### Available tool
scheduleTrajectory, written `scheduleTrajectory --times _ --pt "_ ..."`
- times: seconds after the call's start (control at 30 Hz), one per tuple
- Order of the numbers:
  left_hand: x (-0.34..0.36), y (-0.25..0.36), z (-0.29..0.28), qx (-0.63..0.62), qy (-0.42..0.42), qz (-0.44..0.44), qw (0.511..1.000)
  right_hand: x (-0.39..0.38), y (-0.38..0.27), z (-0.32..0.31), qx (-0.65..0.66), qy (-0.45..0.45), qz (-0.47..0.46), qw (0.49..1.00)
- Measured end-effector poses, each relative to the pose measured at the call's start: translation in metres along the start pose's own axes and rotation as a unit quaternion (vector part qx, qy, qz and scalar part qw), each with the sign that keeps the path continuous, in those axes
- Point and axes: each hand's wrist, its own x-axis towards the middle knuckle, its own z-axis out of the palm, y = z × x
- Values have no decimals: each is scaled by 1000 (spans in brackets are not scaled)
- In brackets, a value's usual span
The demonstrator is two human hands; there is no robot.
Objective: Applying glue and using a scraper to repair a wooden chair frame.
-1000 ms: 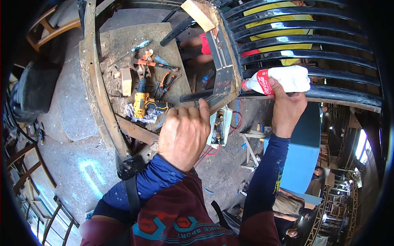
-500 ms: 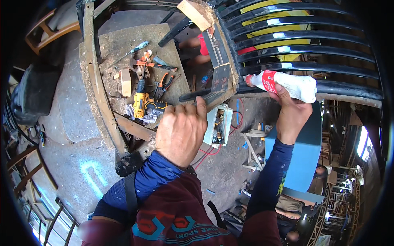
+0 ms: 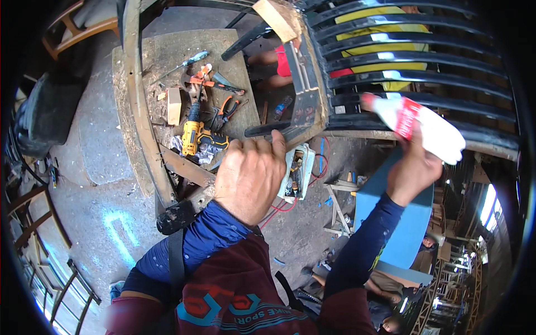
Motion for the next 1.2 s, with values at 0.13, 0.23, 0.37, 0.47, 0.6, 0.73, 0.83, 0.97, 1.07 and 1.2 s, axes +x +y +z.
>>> scheduleTrajectory --times 0.13,0.23,0.37,0.47,0.6,0.73,0.83,0.97,1.07,1.2 --pt "-1 2 0 11 1 9 1000 -8 9 -6 -140 -60 41 987" --pt "-2 2 0 14 1 4 1000 -16 14 -12 59 33 -5 998" --pt "0 1 1 17 1 3 1000 -25 25 -7 -101 -91 -3 991" --pt "0 1 0 12 -5 -3 1000 -27 30 -6 59 -6 18 998" --pt "-1 0 -1 12 -9 -1 1000 -24 34 -4 8 -42 45 998" --pt "-2 -1 0 0 -4 -5 1000 -21 37 -2 -33 -27 19 999" --pt "-2 -1 1 -4 1 -3 1000 -19 39 -1 -35 -26 1 999" --pt "-2 -1 2 -12 1 -8 1000 -20 40 0 -56 -23 -14 998" --pt "-3 -1 3 -12 -3 -7 1000 -20 40 1 -52 -26 -36 998" --pt "-2 -1 5 -15 1 -11 1000 -21 38 3 -62 -24 -40 997"
